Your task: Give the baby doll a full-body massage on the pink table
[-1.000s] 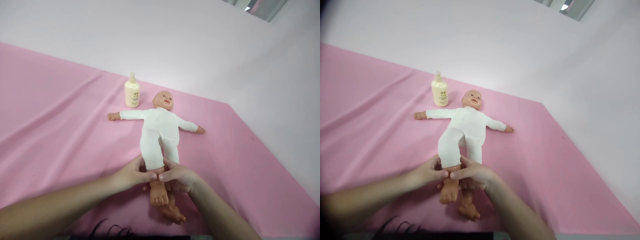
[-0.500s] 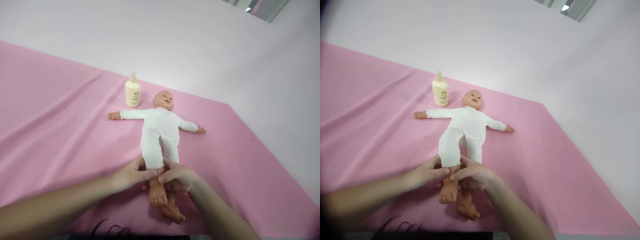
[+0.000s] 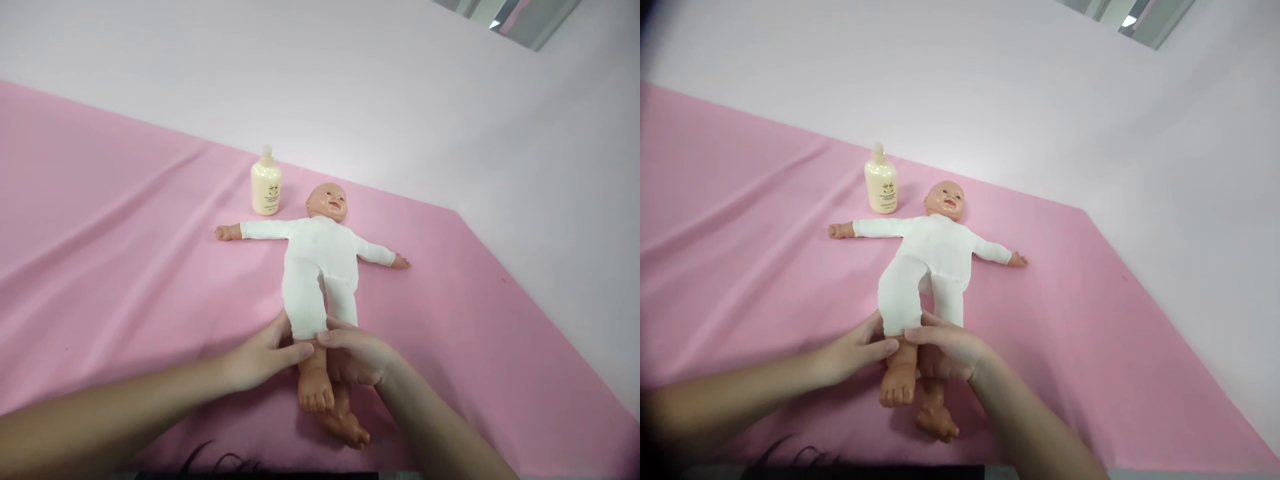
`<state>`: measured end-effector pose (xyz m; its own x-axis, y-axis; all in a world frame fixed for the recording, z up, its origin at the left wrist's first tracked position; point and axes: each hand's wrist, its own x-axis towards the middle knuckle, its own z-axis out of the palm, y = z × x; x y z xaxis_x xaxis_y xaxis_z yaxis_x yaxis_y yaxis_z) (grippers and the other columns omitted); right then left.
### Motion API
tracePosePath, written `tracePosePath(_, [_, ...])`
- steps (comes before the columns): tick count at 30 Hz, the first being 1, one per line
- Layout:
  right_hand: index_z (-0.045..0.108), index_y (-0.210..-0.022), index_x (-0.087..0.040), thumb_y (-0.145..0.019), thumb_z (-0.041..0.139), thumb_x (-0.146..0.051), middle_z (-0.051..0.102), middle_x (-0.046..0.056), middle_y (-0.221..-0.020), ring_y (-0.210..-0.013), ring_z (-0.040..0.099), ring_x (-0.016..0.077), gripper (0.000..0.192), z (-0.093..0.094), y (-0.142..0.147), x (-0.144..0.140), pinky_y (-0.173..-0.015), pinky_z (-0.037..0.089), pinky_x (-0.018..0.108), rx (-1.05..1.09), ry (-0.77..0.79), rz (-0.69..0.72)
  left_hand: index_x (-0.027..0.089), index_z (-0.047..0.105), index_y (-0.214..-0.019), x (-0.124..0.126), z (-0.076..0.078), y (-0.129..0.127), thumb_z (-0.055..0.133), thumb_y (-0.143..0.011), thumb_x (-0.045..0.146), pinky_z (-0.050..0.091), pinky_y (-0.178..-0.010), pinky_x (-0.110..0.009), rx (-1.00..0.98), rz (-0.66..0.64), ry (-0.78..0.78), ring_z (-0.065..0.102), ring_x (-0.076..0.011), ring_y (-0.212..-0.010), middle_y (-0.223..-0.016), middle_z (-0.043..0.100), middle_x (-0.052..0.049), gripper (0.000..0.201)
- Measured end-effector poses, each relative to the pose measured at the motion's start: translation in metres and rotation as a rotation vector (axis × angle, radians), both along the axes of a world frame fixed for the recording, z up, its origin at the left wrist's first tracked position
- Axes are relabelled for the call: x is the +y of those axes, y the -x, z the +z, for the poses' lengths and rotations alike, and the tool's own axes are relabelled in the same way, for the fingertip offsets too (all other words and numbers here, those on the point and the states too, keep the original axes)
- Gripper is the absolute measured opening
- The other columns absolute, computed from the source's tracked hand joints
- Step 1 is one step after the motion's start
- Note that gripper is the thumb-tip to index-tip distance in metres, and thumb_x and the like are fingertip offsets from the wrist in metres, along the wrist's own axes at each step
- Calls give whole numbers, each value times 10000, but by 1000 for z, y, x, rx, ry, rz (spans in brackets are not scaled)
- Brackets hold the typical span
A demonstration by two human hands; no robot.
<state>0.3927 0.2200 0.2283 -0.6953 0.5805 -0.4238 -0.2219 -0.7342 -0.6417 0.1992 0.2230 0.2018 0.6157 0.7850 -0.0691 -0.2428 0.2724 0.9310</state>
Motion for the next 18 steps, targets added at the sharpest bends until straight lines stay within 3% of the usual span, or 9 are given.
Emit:
tracePosePath(5, [524, -1276, -214, -610, 843, -128, 686, 45, -1072, -937, 683, 174, 743, 3, 1, 2, -790, 524, 272, 20, -45, 38, 172, 617, -1255, 0, 0, 0, 715, -851, 301, 428, -1053, -420, -4, 1, 15, 561, -323, -1231, -1254, 654, -117, 435])
tracePosePath(10, [535, -1274, -204, -565, 836, -60, 682, 44, -1075, -962, 669, 171, 784, 5, 2, 3, -844, 515, 278, 13, -57, 47, 169, 542, -1309, 1, -7, -3, 788, -771, 296, 442, -1043, -464, -6, -49, -18, 575, -340, -1220, -1270, 635, -136, 605])
tracePosePath(13, [540, -1265, -211, -629, 844, -164, 682, 49, -1067, -923, 674, 171, 706, 3, 2, 2, -791, 524, 275, 22, -36, 25, 175, 488, -1353, 2, -11, -2, 770, -788, 328, 424, -1063, -506, 22, -74, -81, 563, -335, -1233, -1310, 610, -137, 650])
tracePosePath(16, [539, -1271, -224, -738, 792, -321, 685, 70, -1069, -915, 681, 197, 598, 0, 1, 1, -733, 537, 288, 25, -5, -4, 190, 488, -1371, 3, -11, 1, 648, -894, 382, 358, -1128, -505, 49, -55, -125, 485, -323, -1323, -1381, 567, -132, 538])
tracePosePath(18, [528, -1289, -233, -739, 789, -314, 687, 77, -1077, -934, 684, 213, 614, -1, 0, 1, -741, 542, 305, 21, -3, -2, 199, 498, -1371, 2, -9, 2, 568, -946, 405, 331, -1150, -493, 64, -34, -140, 447, -314, -1358, -1401, 555, -125, 478])
